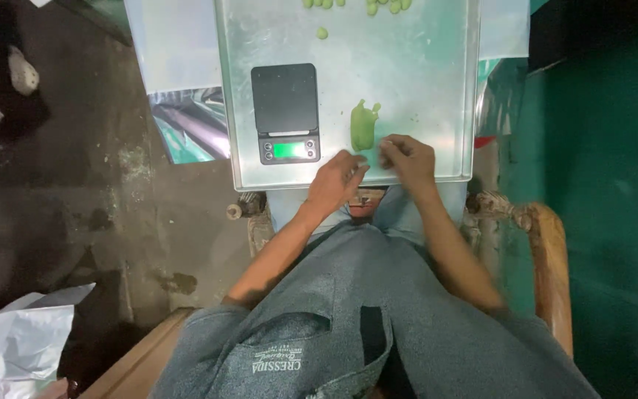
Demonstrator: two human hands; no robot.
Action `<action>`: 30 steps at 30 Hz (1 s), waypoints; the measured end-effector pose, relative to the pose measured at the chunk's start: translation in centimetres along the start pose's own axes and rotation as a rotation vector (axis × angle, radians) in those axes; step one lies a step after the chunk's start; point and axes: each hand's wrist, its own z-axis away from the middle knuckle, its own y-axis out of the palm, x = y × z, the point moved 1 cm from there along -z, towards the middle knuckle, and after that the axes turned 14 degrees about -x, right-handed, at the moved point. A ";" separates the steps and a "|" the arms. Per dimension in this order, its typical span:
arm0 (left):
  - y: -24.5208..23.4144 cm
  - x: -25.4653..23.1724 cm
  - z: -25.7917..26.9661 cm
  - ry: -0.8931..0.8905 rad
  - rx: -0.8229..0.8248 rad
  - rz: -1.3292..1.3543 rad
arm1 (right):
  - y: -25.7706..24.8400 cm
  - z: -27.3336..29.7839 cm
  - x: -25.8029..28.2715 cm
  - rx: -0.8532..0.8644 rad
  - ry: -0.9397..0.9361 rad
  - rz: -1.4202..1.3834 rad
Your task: Portioning green dough by weight and rolling it into small balls on a metal tray
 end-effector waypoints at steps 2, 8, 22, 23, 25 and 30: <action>-0.2 0.0 -0.5 -0.004 -0.066 0.108 | 0.7 1.2 -0.4 0.047 -0.042 -0.019; 0.4 3.3 -0.6 0.044 -0.210 0.397 | 1.9 3.3 1.6 0.132 -0.187 -0.125; -0.7 2.2 -1.1 -0.234 -0.089 0.541 | 1.0 1.0 -1.9 0.211 0.031 -0.303; -0.5 2.4 -0.9 -0.312 -0.081 0.599 | 0.9 1.1 -1.6 0.223 -0.007 -0.305; -0.5 2.5 -1.0 -0.386 -0.076 0.655 | 0.8 1.2 -1.1 0.238 -0.048 -0.310; -1.6 1.7 -2.1 -0.762 0.075 0.906 | 0.6 1.1 -1.2 0.275 -0.161 -0.362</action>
